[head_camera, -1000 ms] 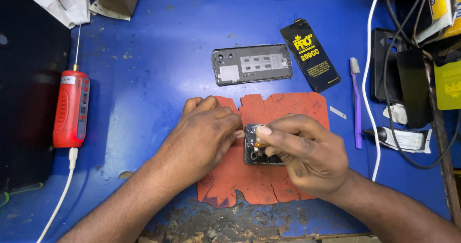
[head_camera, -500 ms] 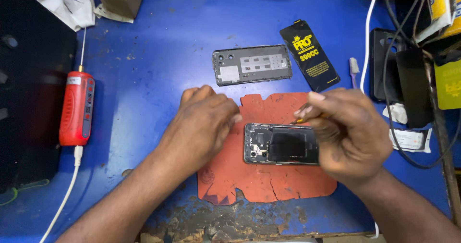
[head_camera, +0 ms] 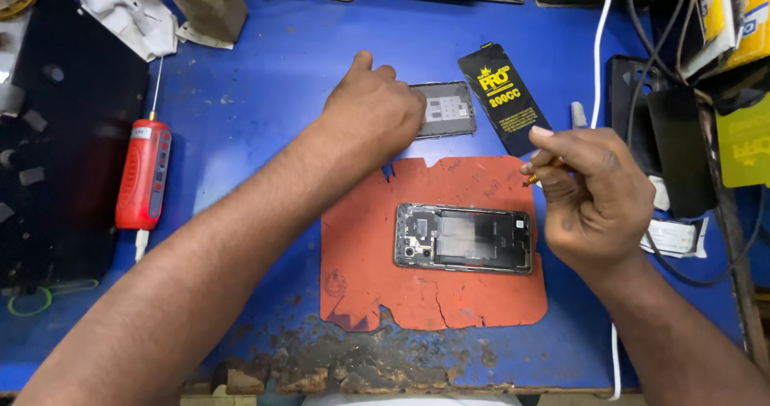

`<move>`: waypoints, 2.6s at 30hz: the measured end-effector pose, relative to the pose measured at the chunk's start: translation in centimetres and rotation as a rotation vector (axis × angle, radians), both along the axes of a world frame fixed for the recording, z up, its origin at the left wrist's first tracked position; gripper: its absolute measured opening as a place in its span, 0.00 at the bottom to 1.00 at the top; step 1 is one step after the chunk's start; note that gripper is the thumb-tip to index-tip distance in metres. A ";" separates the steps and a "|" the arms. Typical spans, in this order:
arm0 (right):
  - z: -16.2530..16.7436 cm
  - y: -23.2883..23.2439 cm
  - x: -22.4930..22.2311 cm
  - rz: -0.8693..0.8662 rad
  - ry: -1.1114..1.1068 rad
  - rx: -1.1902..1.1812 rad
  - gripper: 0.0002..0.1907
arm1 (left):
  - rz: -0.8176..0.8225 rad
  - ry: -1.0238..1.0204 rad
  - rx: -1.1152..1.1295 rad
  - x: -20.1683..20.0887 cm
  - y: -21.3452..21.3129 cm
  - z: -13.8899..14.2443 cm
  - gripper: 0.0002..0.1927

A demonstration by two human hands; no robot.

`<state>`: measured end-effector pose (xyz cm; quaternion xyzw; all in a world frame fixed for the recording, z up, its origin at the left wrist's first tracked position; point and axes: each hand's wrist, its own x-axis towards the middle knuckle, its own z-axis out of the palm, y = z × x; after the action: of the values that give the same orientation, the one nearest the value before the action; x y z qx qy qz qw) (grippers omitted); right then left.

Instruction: The person pries open the back of a smartphone on a red mat, using a red-handled probe tool to work around the edges of the phone frame. They then lift the phone, hold its screen, and press along the edges of the device with their fingers.

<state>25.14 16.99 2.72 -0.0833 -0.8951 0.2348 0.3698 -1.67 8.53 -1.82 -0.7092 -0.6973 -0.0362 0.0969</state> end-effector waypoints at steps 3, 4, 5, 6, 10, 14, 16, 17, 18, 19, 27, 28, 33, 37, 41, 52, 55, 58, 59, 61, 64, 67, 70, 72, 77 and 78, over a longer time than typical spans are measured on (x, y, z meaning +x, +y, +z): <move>0.0 0.1 0.2 0.008 -0.005 0.074 0.13 | 0.029 -0.032 -0.070 0.1 0.5 0.1 0.15; 0.0 0.0 0.2 0.013 -0.003 0.078 0.13 | 0.043 -0.050 -0.098 0.1 0.6 0.4 0.19; 0.1 0.0 0.2 0.018 -0.002 0.083 0.13 | 0.054 -0.054 -0.056 0.2 0.5 0.8 0.19; 0.1 0.0 0.2 0.022 0.000 0.067 0.13 | 0.065 -0.058 -0.015 0.2 0.3 1.4 0.19; 0.9 -0.1 0.0 0.014 -0.019 0.036 0.14 | 0.064 -0.137 0.243 0.7 -2.4 3.9 0.13; 2.0 -0.7 -0.3 0.013 -0.180 -0.018 0.17 | 0.037 -0.435 0.283 2.8 -7.6 5.1 0.07; 2.2 -1.1 -0.7 0.028 -0.338 -0.064 0.19 | 0.086 -0.632 0.123 4.1 -9.4 5.2 0.05; 2.1 -1.4 -1.0 0.046 -0.370 -0.060 0.18 | 0.082 -0.638 0.094 4.9 -10.0 5.2 0.05; 1.9 -1.7 -1.2 0.062 -0.399 -0.053 0.16 | 0.077 -0.641 0.068 5.5 -10.5 5.2 0.05; 1.8 -1.9 -1.4 0.078 -0.427 -0.046 0.15 | 0.071 -0.643 0.043 6.1 -10.9 5.2 0.05; 1.5 -2.0 -1.8 0.068 -0.513 0.004 0.16 | 0.009 -0.428 -0.023 8.0 -11.2 4.0 0.07; 1.5 -2.0 -1.8 0.060 -0.516 0.005 0.16 | 0.002 -0.384 -0.041 8.1 -11.2 3.8 0.08; 1.5 -1.9 -1.8 0.056 -0.536 0.006 0.17 | -0.052 -0.112 -0.066 8.4 -11.1 3.4 0.09; 1.5 -1.8 -1.7 0.066 -0.524 -0.031 0.18 | -0.089 -0.098 -0.056 8.1 -10.5 3.0 0.07; 1.4 -1.7 -1.8 0.056 -0.526 -0.012 0.18 | -0.115 -0.075 -0.029 7.8 -10.4 2.6 0.08; 2.3 0.4 -1.5 -0.036 -0.454 -0.009 0.14 | -0.151 -0.135 -0.015 7.9 -10.4 2.5 0.07; 2.8 1.3 -0.8 -0.171 -0.477 0.034 0.16 | -0.140 -0.156 0.037 8.0 -10.6 2.3 0.06; 2.5 2.1 -0.6 -0.179 -0.467 0.036 0.15 | -0.143 -0.260 0.016 7.5 -10.5 2.4 0.05; 2.4 2.3 -0.6 -0.180 -0.494 0.021 0.15 | -0.113 -0.373 0.097 7.3 -10.4 2.5 0.04; 2.0 2.3 -0.8 -0.177 -0.547 -0.011 0.14 | -0.045 -0.596 0.257 6.5 -10.0 2.7 0.06; 1.6 1.7 -1.3 -0.105 -0.558 -0.066 0.13 | 0.164 -0.682 0.203 4.7 -7.4 2.4 0.08; 1.6 1.2 -1.6 -0.046 -0.604 -0.125 0.11 | 0.130 -0.697 0.272 2.7 -4.2 1.8 0.07; 2.0 1.0 -1.7 -0.083 -0.660 -0.082 0.12 | 0.078 -0.616 0.276 1.4 -1.5 1.0 0.08; 2.1 1.0 -1.7 -0.115 -0.677 0.000 0.12 | 0.101 -0.574 0.240 1.2 -0.3 0.7 0.09; 2.2 1.4 -1.8 -0.128 -0.689 0.071 0.14 | 0.058 -0.600 0.418 0.7 -1.6 2.9 0.10; 2.3 1.4 -1.7 -0.120 -0.660 0.104 0.14 | 0.075 -0.613 0.481 0.5 -2.7 3.9 0.09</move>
<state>23.42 18.40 5.01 -0.1882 -0.9708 0.1271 0.0769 -1.14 5.81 2.06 -0.5965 -0.6912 -0.4050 0.0488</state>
